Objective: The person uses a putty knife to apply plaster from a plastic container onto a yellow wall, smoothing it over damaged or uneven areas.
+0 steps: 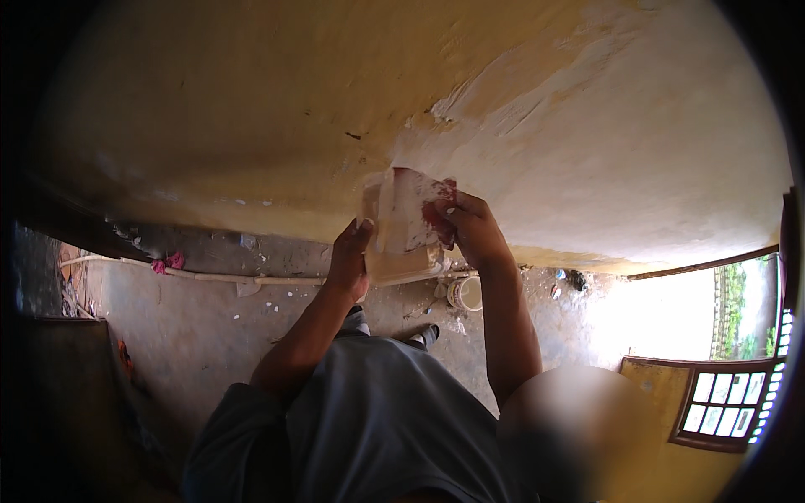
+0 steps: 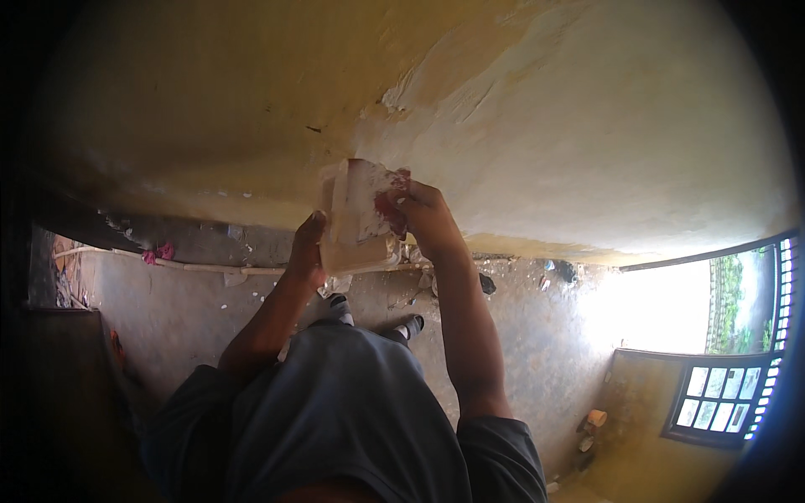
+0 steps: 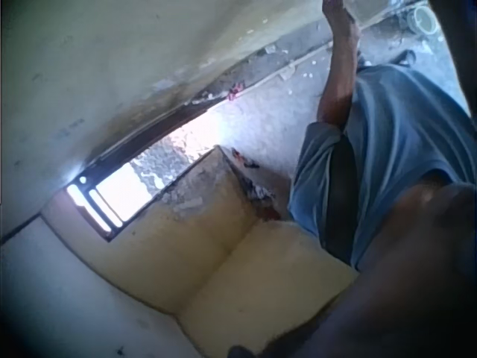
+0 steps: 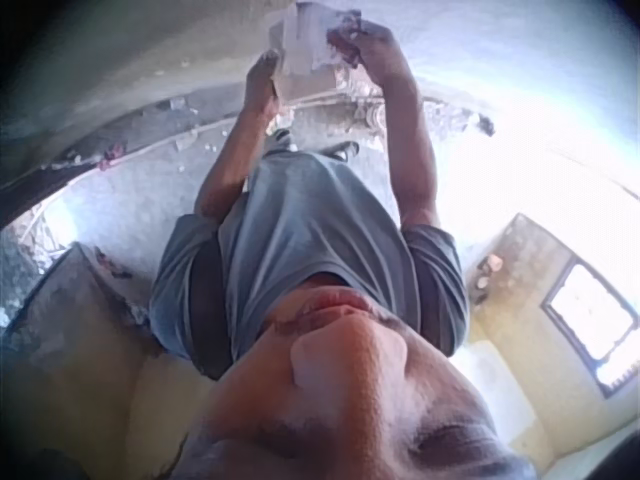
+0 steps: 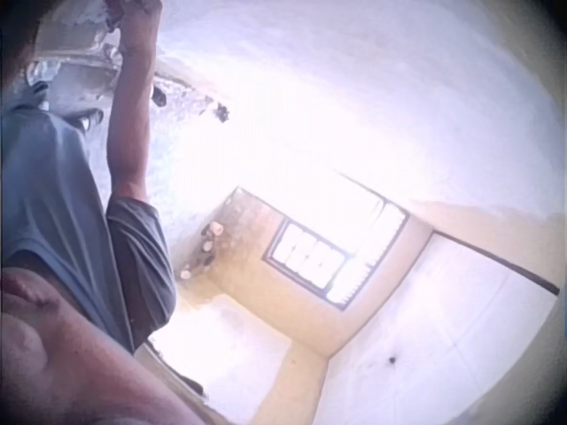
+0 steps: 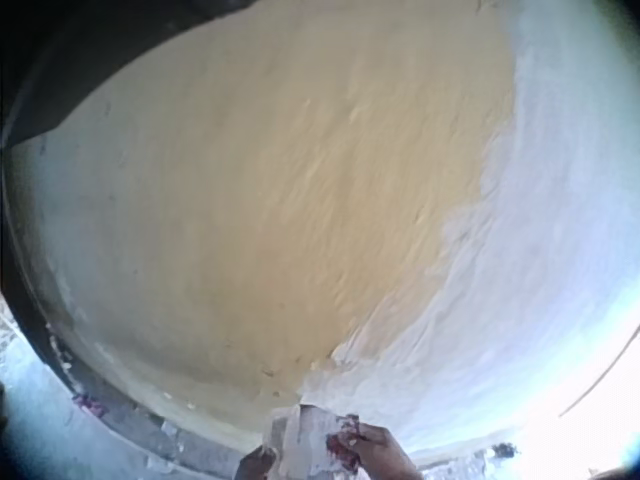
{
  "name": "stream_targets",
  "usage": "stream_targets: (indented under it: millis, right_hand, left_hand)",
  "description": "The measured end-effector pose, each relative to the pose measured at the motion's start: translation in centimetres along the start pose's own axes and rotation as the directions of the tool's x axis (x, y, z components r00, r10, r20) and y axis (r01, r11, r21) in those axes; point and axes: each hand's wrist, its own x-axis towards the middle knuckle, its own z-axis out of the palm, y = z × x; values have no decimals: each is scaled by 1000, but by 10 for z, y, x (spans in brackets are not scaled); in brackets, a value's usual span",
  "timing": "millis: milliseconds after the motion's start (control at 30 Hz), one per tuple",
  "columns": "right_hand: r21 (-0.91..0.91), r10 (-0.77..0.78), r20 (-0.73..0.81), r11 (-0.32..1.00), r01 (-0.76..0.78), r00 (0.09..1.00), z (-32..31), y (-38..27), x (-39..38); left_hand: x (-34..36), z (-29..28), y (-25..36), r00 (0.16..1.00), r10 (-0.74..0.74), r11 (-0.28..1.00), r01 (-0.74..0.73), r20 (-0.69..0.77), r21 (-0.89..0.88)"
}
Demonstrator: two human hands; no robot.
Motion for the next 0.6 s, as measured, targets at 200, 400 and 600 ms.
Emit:
stream_targets:
  millis: [200,400,600]
  right_hand:
    - [576,-29,-85,814,73,996,-8,-39,-22]
    - [809,-90,-230,535,242,969,29,-77,-9]
    - [573,-208,-488,656,491,848,81,-66,36]
  left_hand:
    - [-1,-6,24,1000,14,999,-14,-11,-36]
    - [-5,-10,33,999,36,999,-35,-40,12]
    - [-8,-23,22,995,3,1000,-2,-100,10]
